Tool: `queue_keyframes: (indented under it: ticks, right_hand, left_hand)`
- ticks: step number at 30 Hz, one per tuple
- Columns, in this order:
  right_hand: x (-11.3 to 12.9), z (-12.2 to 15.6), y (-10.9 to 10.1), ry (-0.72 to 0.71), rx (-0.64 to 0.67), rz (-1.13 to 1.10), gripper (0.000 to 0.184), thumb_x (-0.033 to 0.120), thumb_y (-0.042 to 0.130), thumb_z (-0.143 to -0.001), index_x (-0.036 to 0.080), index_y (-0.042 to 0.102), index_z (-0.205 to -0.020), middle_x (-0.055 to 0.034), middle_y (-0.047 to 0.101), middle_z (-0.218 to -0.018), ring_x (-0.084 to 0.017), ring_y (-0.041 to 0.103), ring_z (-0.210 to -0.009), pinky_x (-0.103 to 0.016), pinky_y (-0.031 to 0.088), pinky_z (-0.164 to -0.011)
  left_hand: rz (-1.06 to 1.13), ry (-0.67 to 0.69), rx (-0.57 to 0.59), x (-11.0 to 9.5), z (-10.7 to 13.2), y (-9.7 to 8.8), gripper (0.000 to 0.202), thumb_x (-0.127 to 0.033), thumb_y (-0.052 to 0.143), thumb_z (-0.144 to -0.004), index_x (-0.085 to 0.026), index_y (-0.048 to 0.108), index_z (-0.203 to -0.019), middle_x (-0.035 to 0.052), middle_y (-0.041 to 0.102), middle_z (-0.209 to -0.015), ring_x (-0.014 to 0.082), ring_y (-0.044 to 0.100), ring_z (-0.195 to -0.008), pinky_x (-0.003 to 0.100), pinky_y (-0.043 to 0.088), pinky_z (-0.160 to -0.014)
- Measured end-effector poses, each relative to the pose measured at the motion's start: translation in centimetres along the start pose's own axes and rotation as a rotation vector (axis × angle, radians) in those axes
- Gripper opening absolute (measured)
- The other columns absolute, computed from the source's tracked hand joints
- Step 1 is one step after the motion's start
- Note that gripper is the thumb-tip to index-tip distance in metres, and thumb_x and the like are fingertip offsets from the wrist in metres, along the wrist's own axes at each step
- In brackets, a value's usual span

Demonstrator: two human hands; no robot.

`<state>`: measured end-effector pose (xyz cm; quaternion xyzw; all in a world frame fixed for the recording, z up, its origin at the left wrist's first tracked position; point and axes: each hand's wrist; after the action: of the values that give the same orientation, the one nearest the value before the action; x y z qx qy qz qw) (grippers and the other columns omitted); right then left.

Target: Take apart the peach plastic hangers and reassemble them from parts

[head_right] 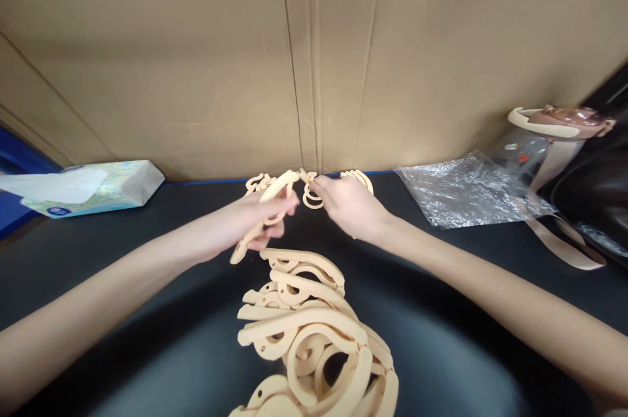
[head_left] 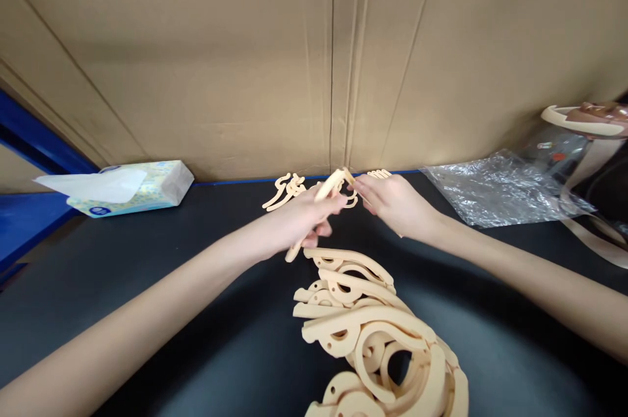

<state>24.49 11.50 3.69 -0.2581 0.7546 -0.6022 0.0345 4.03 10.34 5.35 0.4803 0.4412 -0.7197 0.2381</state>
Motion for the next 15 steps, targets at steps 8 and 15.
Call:
queue_keyframes:
  ticks: [8, 15]
  right_hand:
    - [-7.3, -1.4, -1.9, 0.380, -0.061, 0.122, 0.033, 0.025, 0.040, -0.096, 0.010, 0.065, -0.111, -0.0106, 0.073, -0.083, -0.022, 0.066, -0.073, -0.028, 0.042, -0.062]
    - [-9.4, -0.4, 0.0, 0.526, 0.038, 0.312, 0.035, 0.032, 0.041, -0.098, 0.012, 0.066, -0.112, -0.0181, 0.074, -0.095, -0.032, 0.070, -0.090, -0.034, 0.045, -0.069]
  left_hand:
    - [-0.721, 0.238, -0.181, 3.0, -1.1, -2.6, 0.019, -0.029, 0.061, -0.082, -0.022, 0.044, -0.088, 0.0049, 0.056, -0.096, 0.0251, 0.054, -0.087, 0.036, 0.039, -0.074]
    - [-0.983, 0.447, 0.040, 4.2, -2.8, -2.5, 0.008, -0.018, 0.051, -0.089, -0.020, 0.057, -0.095, 0.0065, 0.064, -0.106, 0.0244, 0.055, -0.104, 0.037, 0.037, -0.092]
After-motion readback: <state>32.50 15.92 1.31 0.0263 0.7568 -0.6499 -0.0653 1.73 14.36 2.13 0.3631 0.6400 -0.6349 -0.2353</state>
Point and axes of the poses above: each hand's wrist, its own z-axis away from the middle knuckle, its own y-axis out of the palm, x = y × z
